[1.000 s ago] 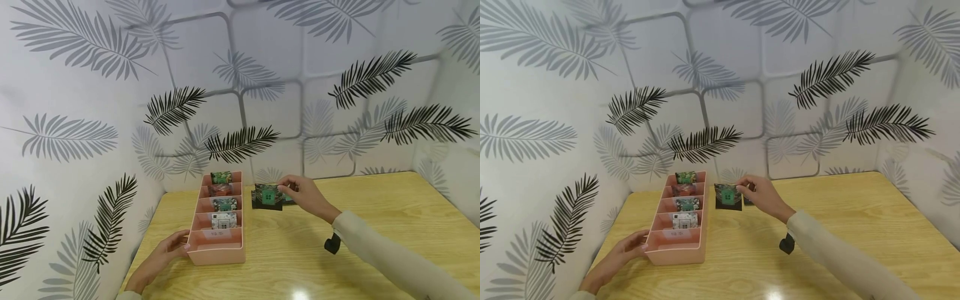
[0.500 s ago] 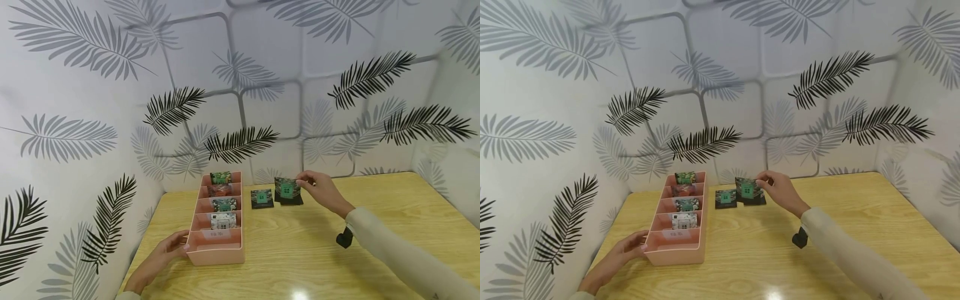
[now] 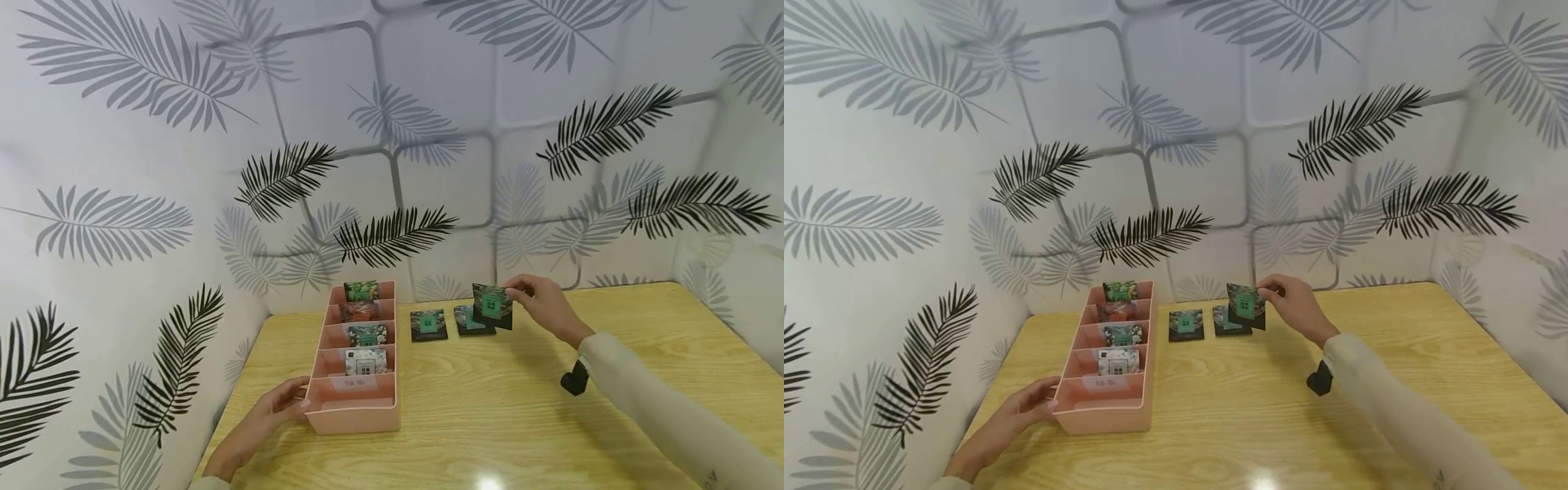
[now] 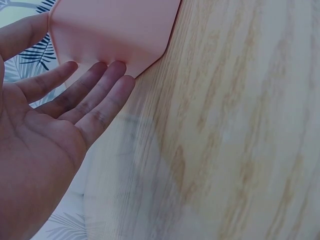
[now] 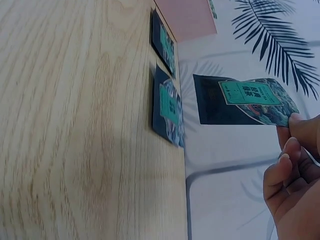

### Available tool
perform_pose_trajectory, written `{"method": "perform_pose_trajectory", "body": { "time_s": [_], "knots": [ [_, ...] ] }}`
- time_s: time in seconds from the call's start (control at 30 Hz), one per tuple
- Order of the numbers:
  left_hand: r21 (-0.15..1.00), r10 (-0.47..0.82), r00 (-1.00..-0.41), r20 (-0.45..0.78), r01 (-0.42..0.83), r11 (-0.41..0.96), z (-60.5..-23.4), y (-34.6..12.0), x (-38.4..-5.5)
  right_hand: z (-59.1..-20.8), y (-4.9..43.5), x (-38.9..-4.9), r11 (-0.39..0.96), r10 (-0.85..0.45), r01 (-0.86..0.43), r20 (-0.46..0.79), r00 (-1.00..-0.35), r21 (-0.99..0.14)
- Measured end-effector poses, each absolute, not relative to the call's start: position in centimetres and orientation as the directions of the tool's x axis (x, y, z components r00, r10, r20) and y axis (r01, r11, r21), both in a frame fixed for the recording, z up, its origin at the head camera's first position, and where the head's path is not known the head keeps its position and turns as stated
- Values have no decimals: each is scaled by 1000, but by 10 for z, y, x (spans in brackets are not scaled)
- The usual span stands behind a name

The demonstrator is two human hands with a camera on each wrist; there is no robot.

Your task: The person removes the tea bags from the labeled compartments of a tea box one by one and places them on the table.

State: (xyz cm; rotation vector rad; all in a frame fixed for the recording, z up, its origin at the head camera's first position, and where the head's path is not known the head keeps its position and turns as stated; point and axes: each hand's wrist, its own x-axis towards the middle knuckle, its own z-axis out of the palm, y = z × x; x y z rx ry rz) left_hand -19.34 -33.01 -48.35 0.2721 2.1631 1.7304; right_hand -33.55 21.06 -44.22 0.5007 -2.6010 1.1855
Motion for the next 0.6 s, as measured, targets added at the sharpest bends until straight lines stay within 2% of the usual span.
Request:
{"method": "perform_pose_trajectory", "body": {
  "time_s": [0.6],
  "knots": [
    [969,375,-915,-148,-58,240,-483,-331,-193,-458,247,-349,631,-158,-285,240,-958,-722]
  ]
}}
